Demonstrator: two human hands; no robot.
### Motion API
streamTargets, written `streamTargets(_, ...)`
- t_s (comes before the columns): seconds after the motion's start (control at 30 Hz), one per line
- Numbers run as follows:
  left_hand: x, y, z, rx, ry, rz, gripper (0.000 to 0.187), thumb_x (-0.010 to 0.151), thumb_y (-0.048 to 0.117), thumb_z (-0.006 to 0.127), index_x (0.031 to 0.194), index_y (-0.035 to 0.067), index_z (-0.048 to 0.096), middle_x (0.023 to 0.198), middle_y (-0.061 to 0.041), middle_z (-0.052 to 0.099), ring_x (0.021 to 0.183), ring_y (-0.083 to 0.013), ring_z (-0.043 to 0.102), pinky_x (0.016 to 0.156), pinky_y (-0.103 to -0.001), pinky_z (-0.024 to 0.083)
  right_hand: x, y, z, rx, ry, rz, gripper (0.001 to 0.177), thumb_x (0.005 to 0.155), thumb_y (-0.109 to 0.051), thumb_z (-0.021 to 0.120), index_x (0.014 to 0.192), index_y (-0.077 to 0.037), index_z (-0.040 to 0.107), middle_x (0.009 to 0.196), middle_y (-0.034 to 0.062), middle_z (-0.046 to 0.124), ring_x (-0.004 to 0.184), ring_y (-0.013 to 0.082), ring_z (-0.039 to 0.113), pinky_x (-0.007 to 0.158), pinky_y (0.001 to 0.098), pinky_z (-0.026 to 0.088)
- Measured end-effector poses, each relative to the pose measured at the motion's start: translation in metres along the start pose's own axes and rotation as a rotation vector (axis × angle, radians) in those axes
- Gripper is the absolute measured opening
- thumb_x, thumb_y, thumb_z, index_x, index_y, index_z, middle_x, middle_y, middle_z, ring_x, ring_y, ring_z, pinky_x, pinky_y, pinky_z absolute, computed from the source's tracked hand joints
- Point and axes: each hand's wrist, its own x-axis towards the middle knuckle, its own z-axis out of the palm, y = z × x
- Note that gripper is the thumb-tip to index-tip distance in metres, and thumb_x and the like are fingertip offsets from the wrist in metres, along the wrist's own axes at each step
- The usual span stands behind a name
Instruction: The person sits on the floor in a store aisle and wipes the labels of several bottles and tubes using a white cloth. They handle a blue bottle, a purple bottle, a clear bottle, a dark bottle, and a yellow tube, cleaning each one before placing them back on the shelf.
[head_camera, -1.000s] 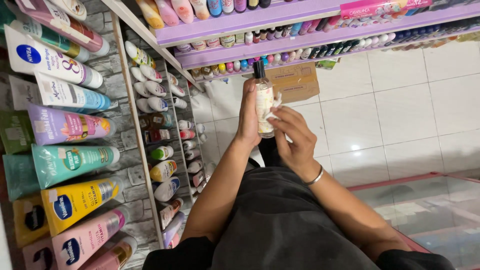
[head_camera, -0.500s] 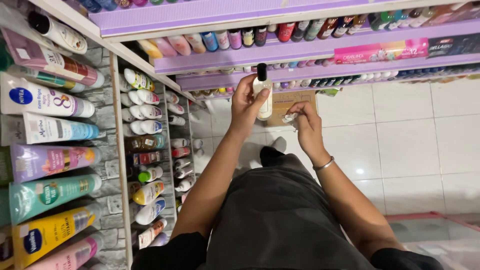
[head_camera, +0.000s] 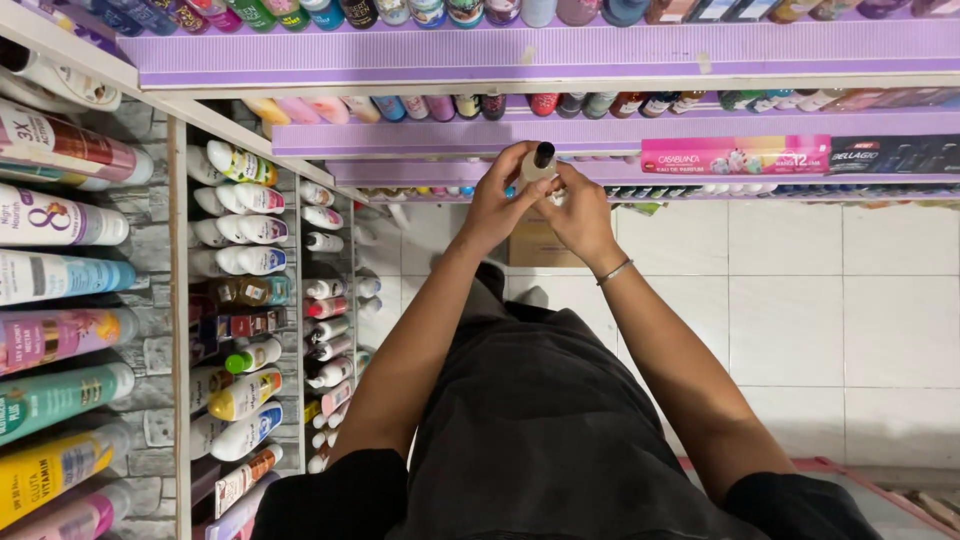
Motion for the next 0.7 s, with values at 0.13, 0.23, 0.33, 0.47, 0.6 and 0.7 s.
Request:
streamTargets(0.13, 0.017, -0.015, -0.011, 0.017, -0.041, -0.088, 0.056, 0.097, 0.024, 0.077, 0.147, 0.015, 0.052, 0.143, -0.013, 0.058, 0.139, -0.0351, 0.047, 0.114, -0.062, 0.032, 0.020, 0.015, 0.013, -0.033, -0.020, 0.021, 0.032, 0.098, -0.037, 0.067, 0.118, -0.012, 0.072, 0.086, 0.0074, 0.072, 0.095, 0.0337, 0.072, 0.085, 0.0507, 0.055)
streamTargets(0.23, 0.022, -0.024, -0.023, 0.001, -0.019, -0.115, 0.067, 0.097, 0.021, 0.077, 0.154, 0.015, 0.044, 0.150, -0.024, 0.047, 0.142, -0.0495, 0.038, 0.112, -0.070, 0.029, 0.034, 0.035, 0.030, 0.003, 0.006, -0.055, 0.030, 0.097, -0.026, 0.070, 0.118, -0.005, 0.070, 0.086, 0.0144, 0.071, 0.095, 0.0394, 0.070, 0.084, 0.0531, 0.054)
streamTargets(0.33, 0.029, -0.044, -0.037, 0.014, 0.064, -0.190, 0.051, 0.102, 0.013, 0.061, 0.149, 0.007, 0.045, 0.146, -0.037, 0.044, 0.133, -0.0594, 0.042, 0.106, -0.072, 0.037, 0.055, 0.057, 0.051, 0.040, 0.025, -0.014, 0.045, 0.086, -0.025, 0.085, 0.122, -0.004, 0.069, 0.084, 0.0131, 0.071, 0.093, 0.0392, 0.070, 0.082, 0.0522, 0.053)
streamTargets(0.47, 0.040, -0.072, -0.052, 0.058, 0.035, -0.317, 0.050, 0.095, 0.015, 0.063, 0.143, 0.006, 0.053, 0.140, -0.035, 0.052, 0.125, -0.0519, 0.055, 0.104, -0.062, 0.045, 0.074, 0.071, 0.069, -0.010, 0.042, 0.011, 0.045, 0.086, -0.022, 0.086, 0.123, -0.004, 0.068, 0.083, 0.0135, 0.072, 0.094, 0.0394, 0.070, 0.084, 0.0528, 0.054)
streamTargets(0.6, 0.050, -0.078, -0.058, 0.095, 0.002, -0.420, 0.052, 0.093, 0.020, 0.065, 0.143, 0.012, 0.054, 0.141, -0.029, 0.054, 0.125, -0.0430, 0.060, 0.105, -0.056, 0.047, 0.089, 0.067, 0.081, -0.026, 0.082, 0.036, 0.047, 0.087, -0.024, 0.086, 0.124, -0.002, 0.067, 0.083, 0.0151, 0.073, 0.093, 0.0414, 0.069, 0.084, 0.0556, 0.053)
streamTargets(0.7, 0.056, -0.091, -0.061, 0.065, -0.014, -0.407, 0.055, 0.094, 0.020, 0.066, 0.146, 0.011, 0.052, 0.144, -0.032, 0.050, 0.126, -0.0448, 0.058, 0.105, -0.057, 0.047, 0.099, 0.087, 0.097, -0.078, 0.121, 0.043, 0.034, 0.083, -0.024, 0.089, 0.103, -0.006, 0.069, 0.082, 0.0105, 0.074, 0.088, 0.0369, 0.072, 0.080, 0.0489, 0.056)
